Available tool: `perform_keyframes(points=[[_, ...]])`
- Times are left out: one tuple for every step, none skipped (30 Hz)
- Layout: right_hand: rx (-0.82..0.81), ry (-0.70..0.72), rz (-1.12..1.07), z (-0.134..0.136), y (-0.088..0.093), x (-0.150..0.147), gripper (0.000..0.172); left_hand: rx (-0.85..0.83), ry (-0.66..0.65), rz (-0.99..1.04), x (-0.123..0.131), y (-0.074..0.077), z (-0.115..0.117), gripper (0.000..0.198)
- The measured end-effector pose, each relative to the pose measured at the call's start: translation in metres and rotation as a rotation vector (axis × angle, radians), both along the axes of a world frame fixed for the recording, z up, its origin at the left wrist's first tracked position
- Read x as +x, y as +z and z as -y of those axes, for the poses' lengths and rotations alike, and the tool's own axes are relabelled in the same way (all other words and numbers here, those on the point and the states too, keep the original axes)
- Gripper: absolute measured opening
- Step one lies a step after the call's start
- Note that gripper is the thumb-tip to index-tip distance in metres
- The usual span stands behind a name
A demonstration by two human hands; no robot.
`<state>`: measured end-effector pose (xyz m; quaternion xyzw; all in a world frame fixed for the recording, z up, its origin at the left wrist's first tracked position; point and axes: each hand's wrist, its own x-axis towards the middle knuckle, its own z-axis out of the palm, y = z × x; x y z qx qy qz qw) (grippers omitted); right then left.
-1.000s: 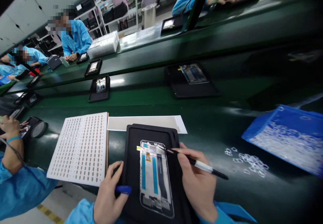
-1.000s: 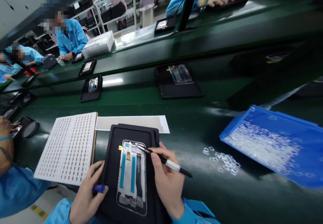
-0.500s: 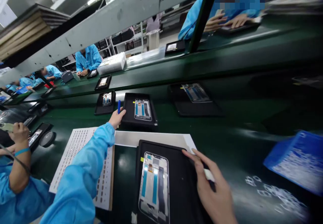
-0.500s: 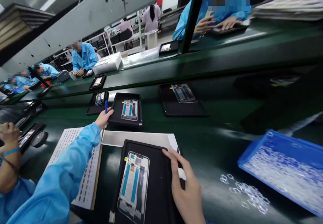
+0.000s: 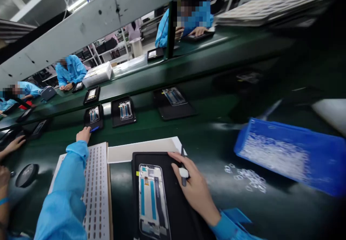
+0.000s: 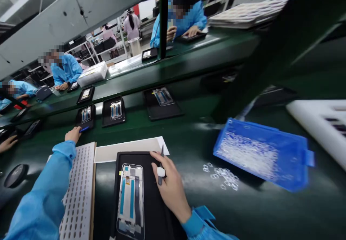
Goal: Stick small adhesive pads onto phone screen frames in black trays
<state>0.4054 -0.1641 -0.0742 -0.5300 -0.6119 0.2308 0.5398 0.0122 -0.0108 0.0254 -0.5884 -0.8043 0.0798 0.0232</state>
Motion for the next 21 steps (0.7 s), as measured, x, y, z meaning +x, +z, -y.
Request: perform_keyframes(points=[[0.007, 0.002, -0.012, 0.0, 0.001, 0.0, 0.029, 0.006, -0.03, -0.022, 0.003, 0.003, 0.002, 0.029], [0.009, 0.009, -0.025, -0.001, 0.001, -0.001, 0.029, 0.014, -0.056, -0.04, 0.007, 0.007, 0.005, 0.03], [0.006, 0.017, -0.038, -0.001, 0.002, -0.001, 0.029, 0.027, -0.082, -0.057, 0.011, 0.014, 0.01, 0.031], [0.001, 0.024, -0.052, -0.002, 0.002, -0.001, 0.029, 0.047, -0.114, -0.075, 0.016, 0.021, 0.017, 0.032], [-0.005, 0.03, -0.067, -0.002, 0.003, -0.001, 0.028, 0.074, -0.154, -0.093, 0.021, 0.03, 0.027, 0.032], [-0.011, 0.037, -0.082, -0.002, 0.003, -0.001, 0.028, 0.108, -0.204, -0.106, 0.026, 0.039, 0.04, 0.031], [-0.017, 0.04, -0.098, -0.002, 0.003, -0.001, 0.028, 0.146, -0.261, -0.112, 0.032, 0.048, 0.057, 0.03], [-0.023, 0.043, -0.117, -0.002, 0.003, -0.001, 0.028, 0.184, -0.327, -0.108, 0.039, 0.056, 0.076, 0.028], [-0.03, 0.046, -0.137, -0.002, 0.003, -0.001, 0.028, 0.22, -0.395, -0.088, 0.047, 0.063, 0.099, 0.026], [-0.036, 0.047, -0.157, -0.002, 0.004, -0.001, 0.028, 0.249, -0.467, -0.054, 0.056, 0.069, 0.124, 0.024], [-0.038, 0.047, -0.177, -0.003, 0.005, -0.001, 0.028, 0.272, -0.55, -0.012, 0.067, 0.073, 0.149, 0.021], [-0.038, 0.044, -0.195, -0.003, 0.006, 0.0, 0.029, 0.299, -0.639, 0.034, 0.079, 0.076, 0.175, 0.019], [-0.038, 0.04, -0.209, -0.003, 0.007, 0.0, 0.03, 0.304, -0.723, 0.077, 0.092, 0.078, 0.199, 0.017], [-0.044, 0.033, -0.219, -0.003, 0.008, 0.001, 0.031, 0.297, -0.799, 0.115, 0.106, 0.078, 0.222, 0.017], [-0.057, 0.022, -0.228, -0.003, 0.009, 0.001, 0.033, 0.278, -0.863, 0.148, 0.119, 0.078, 0.241, 0.018], [-0.076, 0.01, -0.236, -0.004, 0.01, 0.002, 0.035, 0.246, -0.927, 0.175, 0.132, 0.075, 0.258, 0.019], [-0.1, -0.007, -0.245, -0.004, 0.011, 0.003, 0.038, 0.21, -0.994, 0.198, 0.145, 0.071, 0.272, 0.02], [-0.127, -0.032, -0.253, -0.003, 0.011, 0.004, 0.041, 0.169, -1.052, 0.212, 0.157, 0.065, 0.282, 0.02], [-0.153, -0.06, -0.26, -0.003, 0.012, 0.005, 0.044, 0.128, -1.101, 0.217, 0.168, 0.056, 0.29, 0.019], [-0.176, -0.087, -0.266, -0.002, 0.011, 0.006, 0.047, 0.092, -1.128, 0.213, 0.179, 0.046, 0.296, 0.016], [-0.198, -0.104, -0.272, -0.001, 0.011, 0.007, 0.048, 0.057, -1.13, 0.203, 0.188, 0.034, 0.301, 0.012]])
